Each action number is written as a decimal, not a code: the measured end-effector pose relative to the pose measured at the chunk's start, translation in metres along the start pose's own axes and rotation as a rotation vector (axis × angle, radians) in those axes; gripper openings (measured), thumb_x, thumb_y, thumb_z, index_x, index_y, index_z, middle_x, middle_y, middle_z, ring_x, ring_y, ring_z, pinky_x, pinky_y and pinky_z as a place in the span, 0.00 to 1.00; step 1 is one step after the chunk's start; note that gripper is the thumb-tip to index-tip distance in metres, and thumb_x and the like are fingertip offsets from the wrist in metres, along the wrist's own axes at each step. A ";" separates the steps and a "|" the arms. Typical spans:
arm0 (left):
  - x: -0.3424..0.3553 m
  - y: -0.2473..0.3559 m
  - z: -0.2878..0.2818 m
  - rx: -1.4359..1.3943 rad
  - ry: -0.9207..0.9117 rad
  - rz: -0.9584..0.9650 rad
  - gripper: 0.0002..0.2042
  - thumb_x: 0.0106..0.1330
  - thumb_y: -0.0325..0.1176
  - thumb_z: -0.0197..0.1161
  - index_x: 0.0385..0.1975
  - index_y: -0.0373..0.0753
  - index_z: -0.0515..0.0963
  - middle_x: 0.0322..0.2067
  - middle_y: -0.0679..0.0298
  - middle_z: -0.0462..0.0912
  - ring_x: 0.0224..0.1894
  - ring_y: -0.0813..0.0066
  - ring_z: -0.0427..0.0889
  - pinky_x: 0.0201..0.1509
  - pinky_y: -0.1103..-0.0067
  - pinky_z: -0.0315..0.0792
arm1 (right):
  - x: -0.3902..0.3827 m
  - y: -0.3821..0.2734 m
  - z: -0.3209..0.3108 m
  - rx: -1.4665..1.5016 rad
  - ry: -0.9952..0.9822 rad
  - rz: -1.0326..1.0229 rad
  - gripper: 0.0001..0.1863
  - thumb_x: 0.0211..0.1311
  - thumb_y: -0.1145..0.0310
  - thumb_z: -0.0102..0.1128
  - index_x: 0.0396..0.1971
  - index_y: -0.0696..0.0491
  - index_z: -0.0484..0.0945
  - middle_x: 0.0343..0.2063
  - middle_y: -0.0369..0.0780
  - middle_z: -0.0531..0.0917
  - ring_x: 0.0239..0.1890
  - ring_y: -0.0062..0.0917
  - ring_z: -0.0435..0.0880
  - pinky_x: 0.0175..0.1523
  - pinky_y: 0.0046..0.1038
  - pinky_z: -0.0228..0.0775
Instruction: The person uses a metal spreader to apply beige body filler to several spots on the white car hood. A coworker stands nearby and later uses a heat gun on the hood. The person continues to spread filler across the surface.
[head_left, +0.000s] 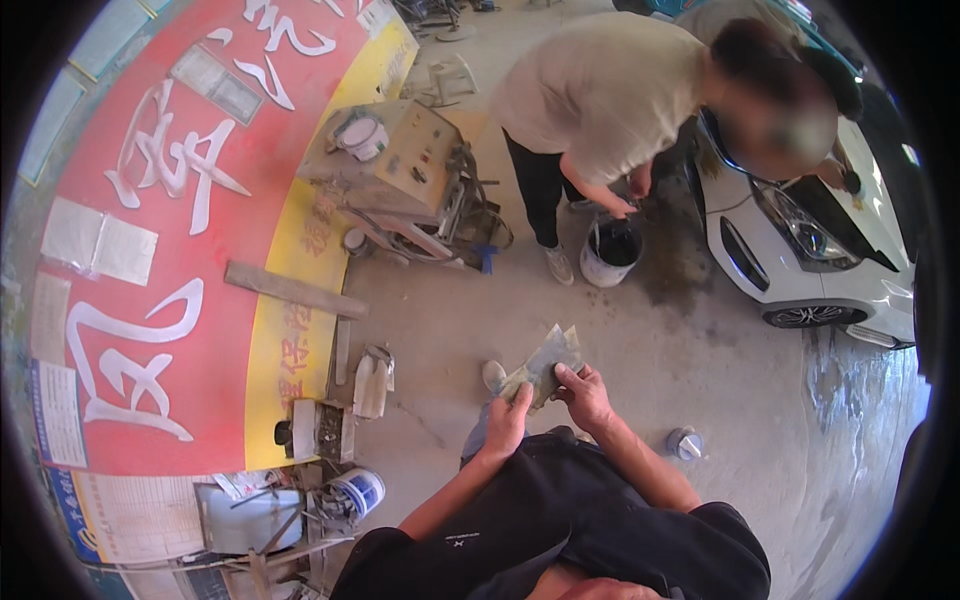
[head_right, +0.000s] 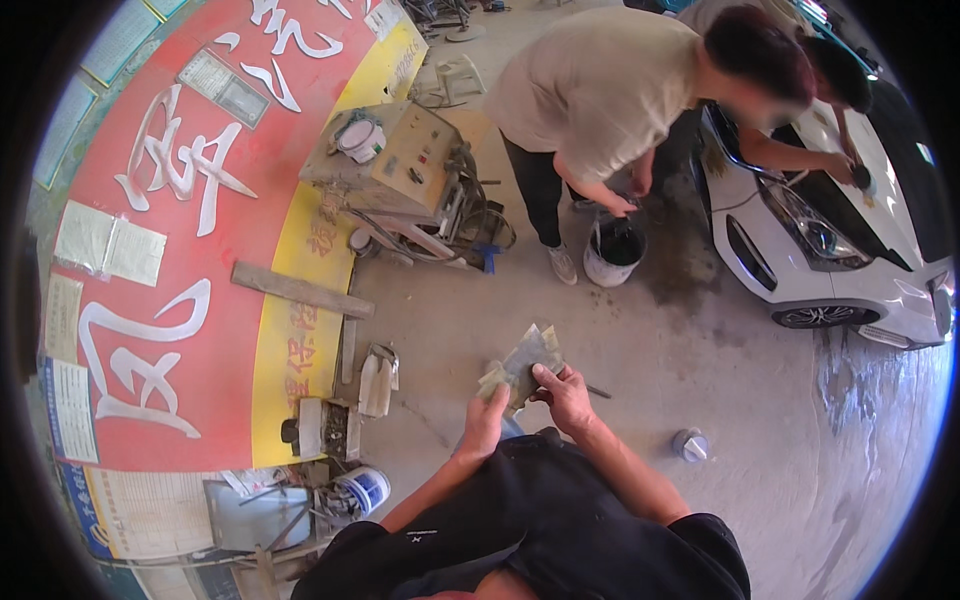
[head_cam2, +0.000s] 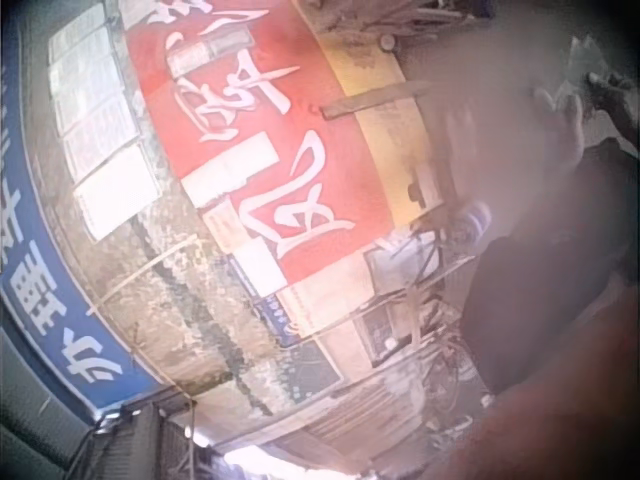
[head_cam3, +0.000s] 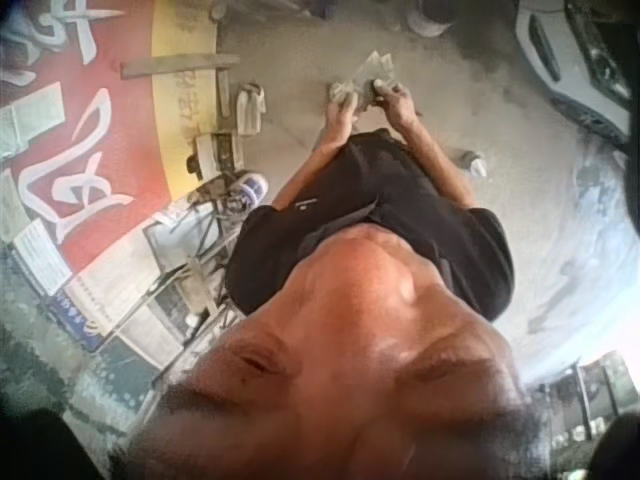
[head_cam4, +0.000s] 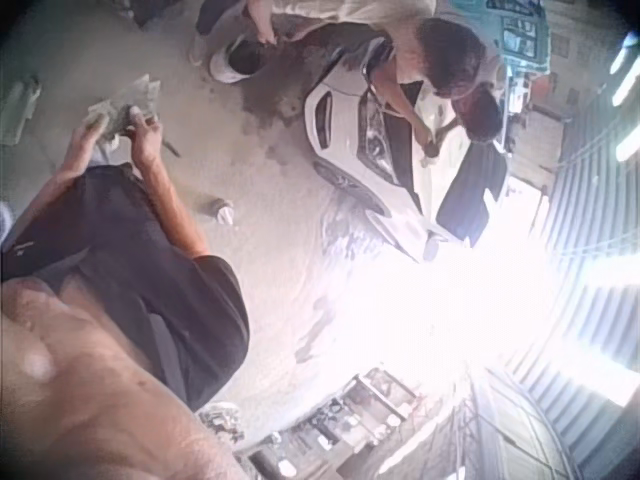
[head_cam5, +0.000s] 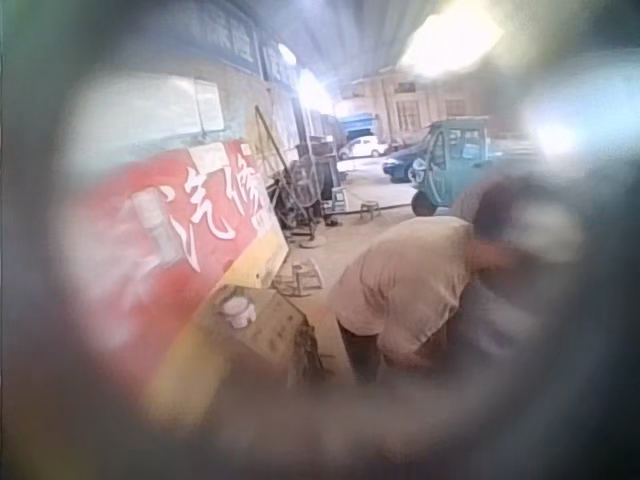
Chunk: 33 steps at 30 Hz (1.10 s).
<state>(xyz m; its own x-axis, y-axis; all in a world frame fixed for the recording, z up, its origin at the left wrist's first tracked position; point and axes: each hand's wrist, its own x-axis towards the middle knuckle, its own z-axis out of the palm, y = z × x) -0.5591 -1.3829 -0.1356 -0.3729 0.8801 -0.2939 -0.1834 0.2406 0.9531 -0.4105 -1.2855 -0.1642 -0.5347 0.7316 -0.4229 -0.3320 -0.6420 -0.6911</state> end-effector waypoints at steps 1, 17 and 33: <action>0.018 0.005 -0.013 0.006 -0.007 -0.021 0.20 0.81 0.44 0.57 0.52 0.31 0.83 0.42 0.68 0.86 0.44 0.82 0.80 0.48 0.79 0.73 | 0.017 0.002 0.012 0.002 0.046 -0.020 0.13 0.77 0.60 0.62 0.48 0.53 0.83 0.40 0.35 0.88 0.39 0.22 0.87 0.43 0.28 0.84; 0.209 0.063 -0.191 0.494 0.212 0.262 0.11 0.78 0.31 0.54 0.50 0.32 0.80 0.34 0.46 0.84 0.37 0.50 0.85 0.42 0.63 0.76 | 0.203 -0.042 0.221 -1.369 -0.336 -1.084 0.22 0.58 0.79 0.64 0.54 0.52 0.86 0.33 0.44 0.83 0.31 0.40 0.84 0.33 0.36 0.79; 0.312 0.150 -0.253 0.534 0.333 0.274 0.14 0.75 0.28 0.54 0.55 0.31 0.79 0.34 0.45 0.80 0.36 0.51 0.82 0.42 0.65 0.75 | 0.381 -0.099 0.316 -1.226 -0.582 -1.067 0.11 0.47 0.79 0.66 0.34 0.55 0.81 0.30 0.45 0.80 0.29 0.45 0.81 0.30 0.41 0.74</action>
<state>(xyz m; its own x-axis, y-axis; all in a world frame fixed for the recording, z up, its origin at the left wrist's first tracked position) -0.9331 -1.1757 -0.1019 -0.6172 0.7859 0.0381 0.3991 0.2709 0.8760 -0.8267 -1.0157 -0.0719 -0.7707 0.3349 0.5421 -0.1079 0.7699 -0.6290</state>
